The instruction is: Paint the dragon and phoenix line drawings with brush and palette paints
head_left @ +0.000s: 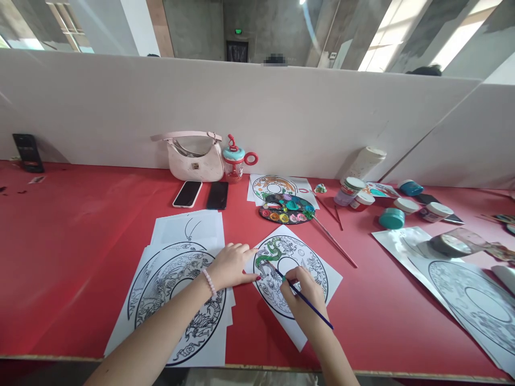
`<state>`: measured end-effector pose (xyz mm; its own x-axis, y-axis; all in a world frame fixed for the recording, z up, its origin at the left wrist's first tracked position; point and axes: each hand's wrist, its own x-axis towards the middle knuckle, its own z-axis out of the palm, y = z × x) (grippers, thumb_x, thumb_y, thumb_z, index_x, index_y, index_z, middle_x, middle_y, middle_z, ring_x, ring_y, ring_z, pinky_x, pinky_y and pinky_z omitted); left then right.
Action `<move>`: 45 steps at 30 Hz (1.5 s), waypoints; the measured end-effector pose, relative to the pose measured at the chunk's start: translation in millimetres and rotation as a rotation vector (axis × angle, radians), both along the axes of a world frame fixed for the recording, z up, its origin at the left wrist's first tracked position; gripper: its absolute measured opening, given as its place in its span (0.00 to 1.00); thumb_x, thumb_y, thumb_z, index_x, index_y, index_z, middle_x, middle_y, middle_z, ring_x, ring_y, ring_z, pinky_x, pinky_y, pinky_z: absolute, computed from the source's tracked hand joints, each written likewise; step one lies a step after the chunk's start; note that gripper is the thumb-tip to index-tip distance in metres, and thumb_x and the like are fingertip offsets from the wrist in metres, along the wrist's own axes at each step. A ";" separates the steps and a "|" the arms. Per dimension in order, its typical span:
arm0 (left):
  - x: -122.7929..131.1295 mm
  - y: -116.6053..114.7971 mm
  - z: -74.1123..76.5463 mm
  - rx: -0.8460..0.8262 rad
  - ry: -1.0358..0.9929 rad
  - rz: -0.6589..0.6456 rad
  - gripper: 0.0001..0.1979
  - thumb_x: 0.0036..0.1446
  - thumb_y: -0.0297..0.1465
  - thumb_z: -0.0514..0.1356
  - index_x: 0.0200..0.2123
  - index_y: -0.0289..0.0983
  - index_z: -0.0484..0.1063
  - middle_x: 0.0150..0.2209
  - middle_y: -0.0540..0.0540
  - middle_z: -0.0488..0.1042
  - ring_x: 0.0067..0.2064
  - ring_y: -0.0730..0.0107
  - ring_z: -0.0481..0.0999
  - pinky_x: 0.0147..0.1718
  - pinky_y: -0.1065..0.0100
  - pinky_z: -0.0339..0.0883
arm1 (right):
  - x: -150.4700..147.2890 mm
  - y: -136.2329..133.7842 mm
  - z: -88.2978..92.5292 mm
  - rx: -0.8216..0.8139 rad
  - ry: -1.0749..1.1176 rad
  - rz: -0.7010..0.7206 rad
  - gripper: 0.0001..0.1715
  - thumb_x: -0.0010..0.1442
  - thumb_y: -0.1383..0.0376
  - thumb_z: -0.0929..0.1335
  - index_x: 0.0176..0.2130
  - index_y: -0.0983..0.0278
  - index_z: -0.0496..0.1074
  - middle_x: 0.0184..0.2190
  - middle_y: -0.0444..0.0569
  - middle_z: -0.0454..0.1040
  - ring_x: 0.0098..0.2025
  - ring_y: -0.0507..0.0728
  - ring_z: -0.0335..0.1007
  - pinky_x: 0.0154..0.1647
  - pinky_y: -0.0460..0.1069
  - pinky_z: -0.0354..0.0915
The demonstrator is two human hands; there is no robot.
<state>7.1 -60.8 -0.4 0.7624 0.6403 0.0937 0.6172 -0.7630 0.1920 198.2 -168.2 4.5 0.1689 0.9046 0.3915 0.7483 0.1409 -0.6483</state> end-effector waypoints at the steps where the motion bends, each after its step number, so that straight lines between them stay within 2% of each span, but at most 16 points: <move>1: 0.0 -0.1 0.0 -0.001 -0.002 0.002 0.32 0.55 0.52 0.58 0.55 0.38 0.63 0.41 0.45 0.72 0.42 0.60 0.72 0.41 0.61 0.63 | 0.4 -0.2 -0.2 -0.003 -0.005 0.000 0.06 0.53 0.69 0.62 0.26 0.60 0.59 0.24 0.44 0.65 0.26 0.53 0.63 0.27 0.47 0.61; 10: 0.2 -0.4 0.3 -0.004 0.000 0.006 0.32 0.55 0.52 0.58 0.55 0.38 0.63 0.41 0.45 0.72 0.42 0.60 0.72 0.40 0.62 0.63 | 3.6 0.3 -3.4 0.006 -0.004 0.018 0.06 0.53 0.69 0.63 0.26 0.60 0.60 0.24 0.44 0.66 0.26 0.53 0.63 0.27 0.47 0.62; 16: 0.5 -0.4 1.0 0.004 -0.004 0.002 0.32 0.53 0.51 0.61 0.55 0.38 0.64 0.41 0.46 0.72 0.42 0.60 0.72 0.40 0.61 0.64 | -1.7 -0.6 0.2 0.007 0.012 0.011 0.06 0.53 0.69 0.63 0.26 0.61 0.60 0.23 0.43 0.65 0.26 0.52 0.64 0.26 0.47 0.61; 20: 0.7 -0.5 1.8 0.006 -0.006 0.001 0.32 0.53 0.51 0.61 0.55 0.38 0.64 0.41 0.46 0.72 0.42 0.60 0.72 0.40 0.61 0.63 | -2.5 -1.0 1.7 -0.012 0.015 0.052 0.07 0.54 0.69 0.63 0.26 0.61 0.60 0.23 0.43 0.65 0.26 0.52 0.64 0.27 0.46 0.61; 24: 0.6 -0.6 1.9 0.003 -0.002 0.002 0.32 0.53 0.51 0.60 0.55 0.38 0.64 0.41 0.46 0.72 0.42 0.60 0.72 0.40 0.62 0.63 | -1.1 -1.3 2.9 -0.011 0.015 0.024 0.06 0.53 0.69 0.63 0.26 0.61 0.60 0.23 0.43 0.66 0.26 0.53 0.64 0.27 0.46 0.62; 32: 1.0 -0.2 1.0 0.005 -0.009 0.003 0.32 0.53 0.51 0.60 0.55 0.38 0.64 0.41 0.46 0.72 0.41 0.60 0.72 0.40 0.62 0.63 | -8.0 -6.8 7.3 -0.034 0.027 0.060 0.07 0.54 0.70 0.62 0.26 0.61 0.59 0.24 0.43 0.65 0.25 0.52 0.63 0.26 0.46 0.60; 41: 0.1 -1.3 0.6 0.015 -0.015 0.001 0.31 0.54 0.51 0.60 0.55 0.37 0.64 0.39 0.46 0.72 0.41 0.61 0.72 0.39 0.62 0.63 | -5.9 -8.1 3.2 0.008 -0.015 -0.016 0.08 0.53 0.70 0.62 0.25 0.61 0.58 0.23 0.43 0.63 0.26 0.52 0.62 0.26 0.46 0.59; 45: 0.4 -0.7 0.9 0.012 -0.007 0.000 0.33 0.54 0.52 0.59 0.55 0.37 0.64 0.40 0.45 0.72 0.41 0.60 0.72 0.39 0.62 0.63 | -11.2 -5.4 3.4 -0.001 -0.010 0.038 0.07 0.54 0.70 0.62 0.26 0.61 0.58 0.23 0.43 0.63 0.25 0.52 0.62 0.27 0.46 0.59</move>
